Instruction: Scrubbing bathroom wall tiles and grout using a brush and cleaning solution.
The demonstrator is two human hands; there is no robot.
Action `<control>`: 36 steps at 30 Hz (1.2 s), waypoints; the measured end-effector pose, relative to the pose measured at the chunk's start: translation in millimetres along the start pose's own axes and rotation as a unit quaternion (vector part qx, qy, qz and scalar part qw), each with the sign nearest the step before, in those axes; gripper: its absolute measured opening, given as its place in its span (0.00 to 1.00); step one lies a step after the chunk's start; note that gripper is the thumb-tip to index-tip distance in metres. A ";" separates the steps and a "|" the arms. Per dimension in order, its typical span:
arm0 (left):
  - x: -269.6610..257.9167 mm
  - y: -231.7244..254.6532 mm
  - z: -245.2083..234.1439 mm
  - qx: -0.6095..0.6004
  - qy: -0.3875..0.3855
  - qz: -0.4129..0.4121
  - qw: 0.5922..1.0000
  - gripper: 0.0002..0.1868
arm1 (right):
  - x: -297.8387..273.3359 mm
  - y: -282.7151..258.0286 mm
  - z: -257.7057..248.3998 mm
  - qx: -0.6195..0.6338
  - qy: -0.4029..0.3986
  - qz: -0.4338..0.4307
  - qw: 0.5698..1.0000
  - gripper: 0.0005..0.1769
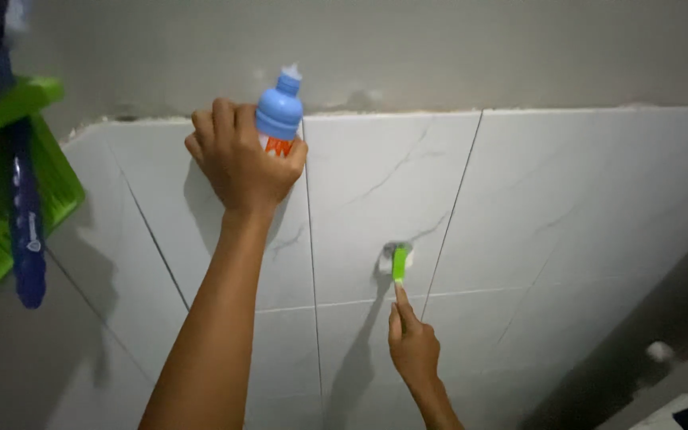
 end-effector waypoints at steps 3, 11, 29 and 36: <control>1.2 1.8 -3.3 -0.003 0.008 -0.001 1.000 0.24 | 31.9 -4.7 -23.5 0.005 -0.001 0.013 1.000 0.26; -2.6 1.8 -0.7 0.013 0.012 0.024 1.000 0.24 | 132.4 -115.3 -155.5 0.082 0.145 -0.107 0.980 0.28; -4.1 1.3 1.4 0.021 -0.007 0.007 1.000 0.22 | 139.6 -82.5 -160.0 0.072 0.113 -0.064 0.989 0.29; -7.1 4.0 1.2 0.012 0.018 0.018 1.000 0.23 | 15.3 33.1 -35.0 -0.006 0.057 -0.034 0.998 0.36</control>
Point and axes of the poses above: each hand's wrist, its own x-axis towards the middle knuckle, its own z-axis out of the palm, y = z × x, the point moved 9 cm from there along x, towards the middle knuckle, and after that the axes turned 5 degrees about y, right-handed, at the moved point
